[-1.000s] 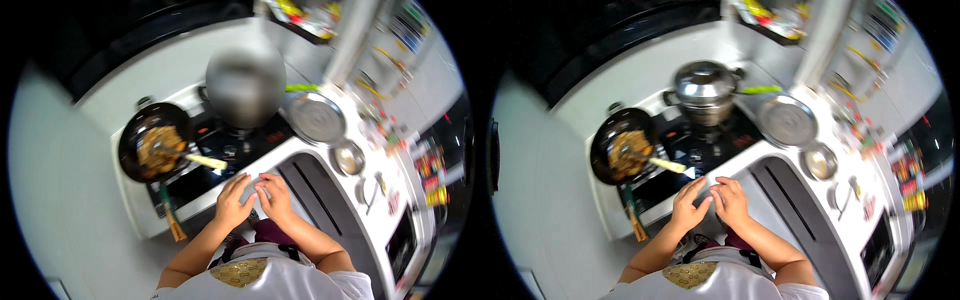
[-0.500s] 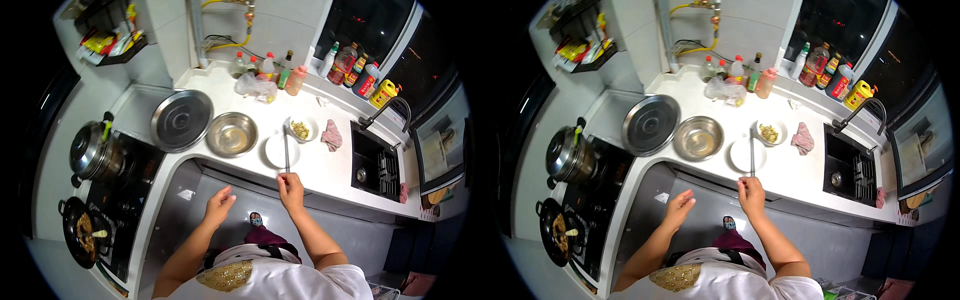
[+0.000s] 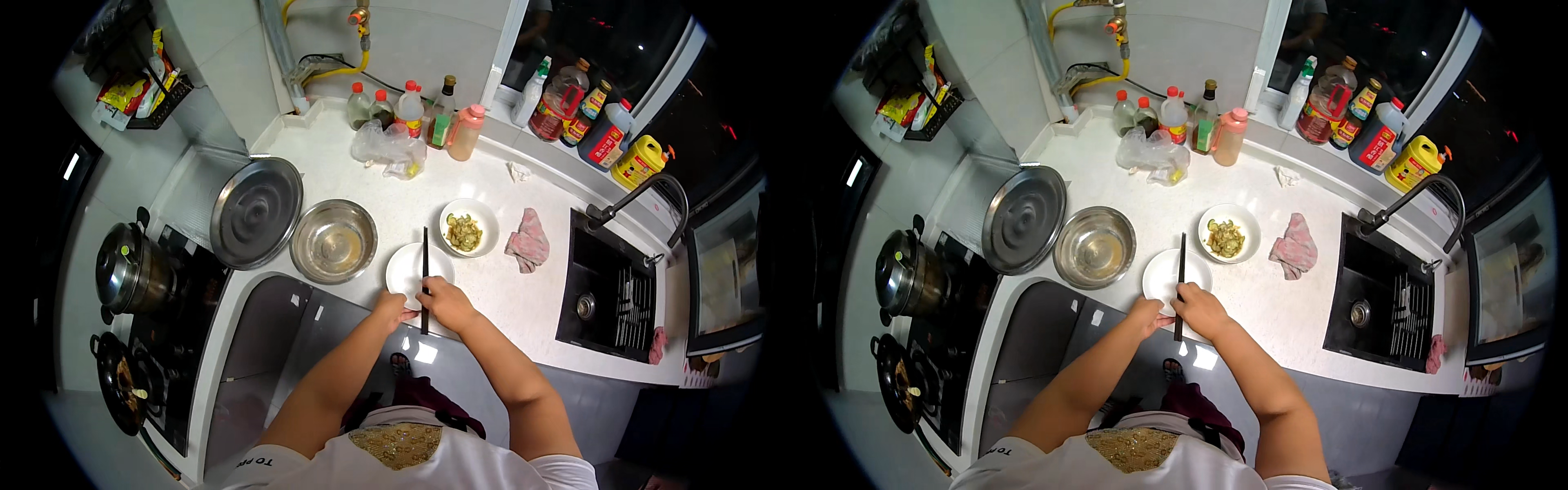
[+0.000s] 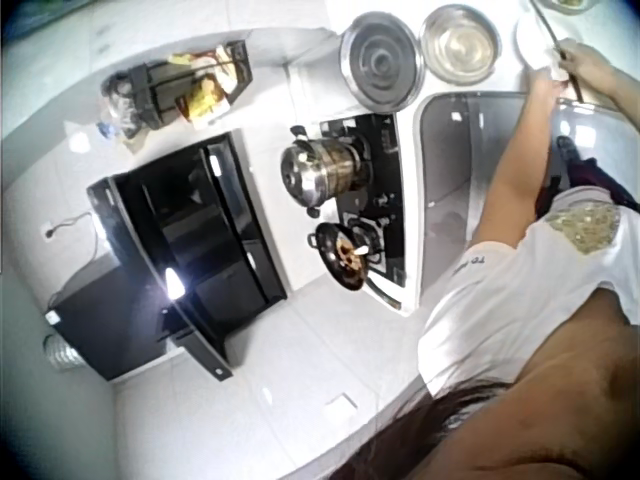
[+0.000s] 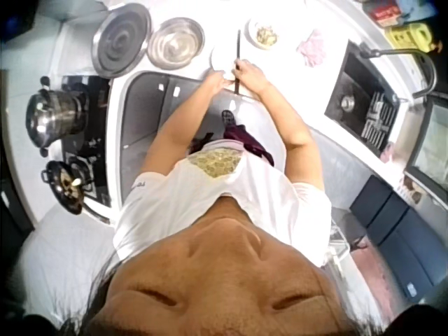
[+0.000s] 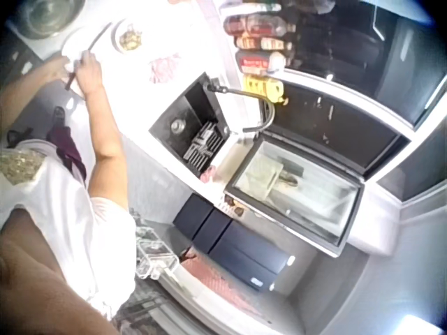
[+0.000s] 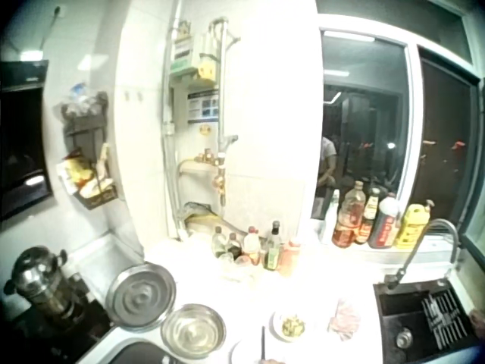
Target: The person stirs food in a wok with a spatula, stirs a liquid in a nearby pot with a spoon, and transfers cooked items into a bowl using chopsticks before pouring the remainder from the wok.
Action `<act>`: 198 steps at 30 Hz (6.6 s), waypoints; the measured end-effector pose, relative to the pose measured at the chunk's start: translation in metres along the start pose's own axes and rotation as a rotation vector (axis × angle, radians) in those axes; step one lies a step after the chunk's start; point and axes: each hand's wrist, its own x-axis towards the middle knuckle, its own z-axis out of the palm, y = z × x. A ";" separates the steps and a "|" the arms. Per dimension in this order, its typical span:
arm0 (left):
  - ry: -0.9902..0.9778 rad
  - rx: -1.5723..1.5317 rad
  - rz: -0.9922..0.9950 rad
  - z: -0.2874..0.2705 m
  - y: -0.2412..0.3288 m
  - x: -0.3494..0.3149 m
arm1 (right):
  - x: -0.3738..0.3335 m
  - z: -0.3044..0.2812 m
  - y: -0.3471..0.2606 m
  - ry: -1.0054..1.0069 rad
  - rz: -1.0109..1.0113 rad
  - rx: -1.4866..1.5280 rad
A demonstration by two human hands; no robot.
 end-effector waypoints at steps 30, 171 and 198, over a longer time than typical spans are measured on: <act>-0.209 -0.242 0.077 -0.081 0.002 -0.192 | -0.045 -0.065 -0.127 0.923 0.578 2.004; 1.253 -0.888 0.938 -0.513 -0.113 -0.613 | 0.239 0.176 -0.784 -0.590 -0.454 1.344; 1.361 -1.007 0.939 -0.523 -0.136 -0.617 | 0.226 0.274 -0.802 -0.572 -1.147 0.811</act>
